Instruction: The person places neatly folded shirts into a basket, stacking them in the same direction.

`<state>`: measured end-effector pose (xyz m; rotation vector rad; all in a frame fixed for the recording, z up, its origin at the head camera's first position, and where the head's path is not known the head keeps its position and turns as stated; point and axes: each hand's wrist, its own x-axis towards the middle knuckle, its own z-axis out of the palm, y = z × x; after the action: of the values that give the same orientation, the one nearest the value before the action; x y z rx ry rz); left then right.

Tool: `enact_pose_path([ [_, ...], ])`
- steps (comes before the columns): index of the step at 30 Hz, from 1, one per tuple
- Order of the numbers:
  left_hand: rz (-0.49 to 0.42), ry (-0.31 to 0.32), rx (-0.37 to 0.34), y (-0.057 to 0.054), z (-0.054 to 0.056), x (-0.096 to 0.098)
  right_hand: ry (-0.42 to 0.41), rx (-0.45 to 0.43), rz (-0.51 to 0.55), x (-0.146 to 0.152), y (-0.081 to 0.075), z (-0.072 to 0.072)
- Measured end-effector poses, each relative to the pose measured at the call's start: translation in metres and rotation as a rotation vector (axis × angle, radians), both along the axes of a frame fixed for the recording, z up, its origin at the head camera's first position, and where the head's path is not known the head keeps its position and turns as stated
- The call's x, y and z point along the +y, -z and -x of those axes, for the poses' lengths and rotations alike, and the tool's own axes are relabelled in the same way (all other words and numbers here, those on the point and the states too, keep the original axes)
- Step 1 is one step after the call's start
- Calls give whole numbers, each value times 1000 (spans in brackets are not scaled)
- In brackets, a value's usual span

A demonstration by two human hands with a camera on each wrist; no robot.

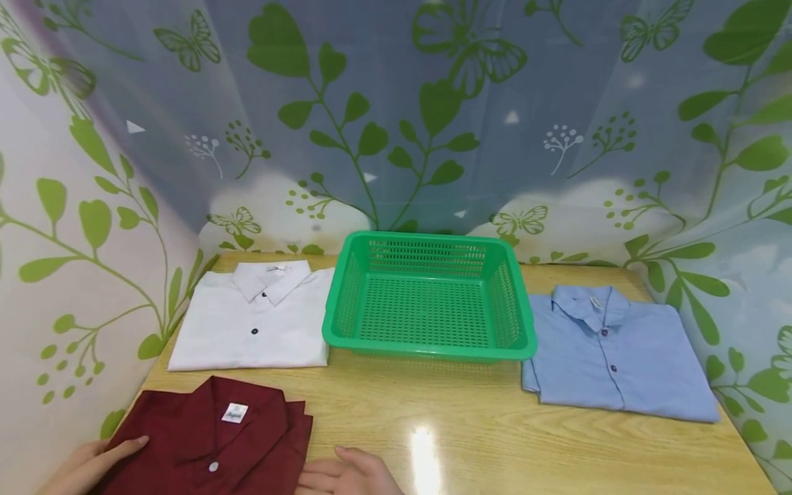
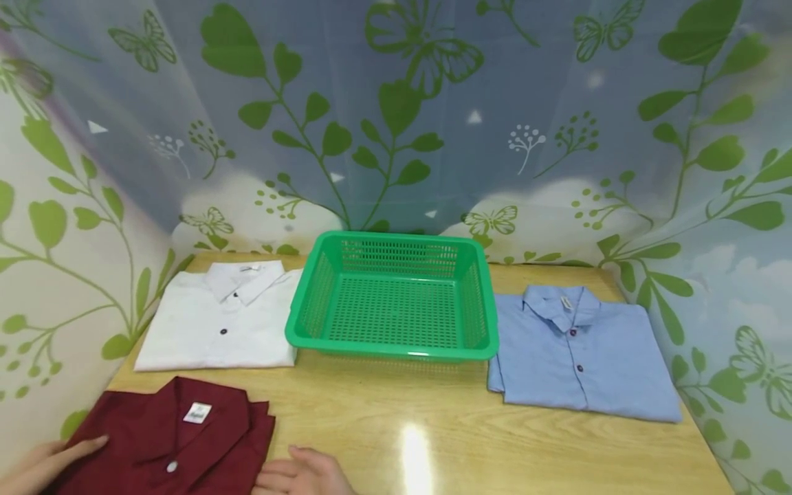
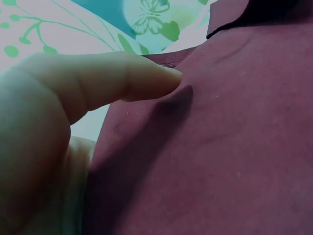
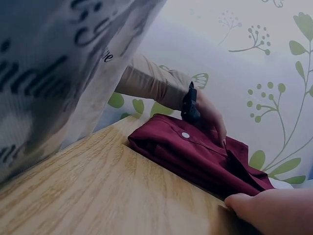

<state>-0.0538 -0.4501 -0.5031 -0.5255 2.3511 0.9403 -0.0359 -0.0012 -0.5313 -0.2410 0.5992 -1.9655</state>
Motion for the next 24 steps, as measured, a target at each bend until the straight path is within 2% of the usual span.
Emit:
enact_pose_path([
  [6, -1, 43, 34, 0, 6, 11, -16, 31, 19, -11, 8, -1],
  [9, -39, 33, 47, -1, 8, 17, -17, 37, 12, -15, 10, -2],
  [14, -44, 50, 63, 0, 7, 25, 32, 31, -23, -17, 9, -5],
  [18, -106, 56, 73, 3, 6, 29, 55, 17, -23, -18, 5, -7],
  [21, -125, 55, 94, 5, 5, 34, 52, 14, -8, -18, 5, -6],
  [24, -97, 81, 111, 6, 5, 38, 25, 25, 40, -18, 9, -5],
])
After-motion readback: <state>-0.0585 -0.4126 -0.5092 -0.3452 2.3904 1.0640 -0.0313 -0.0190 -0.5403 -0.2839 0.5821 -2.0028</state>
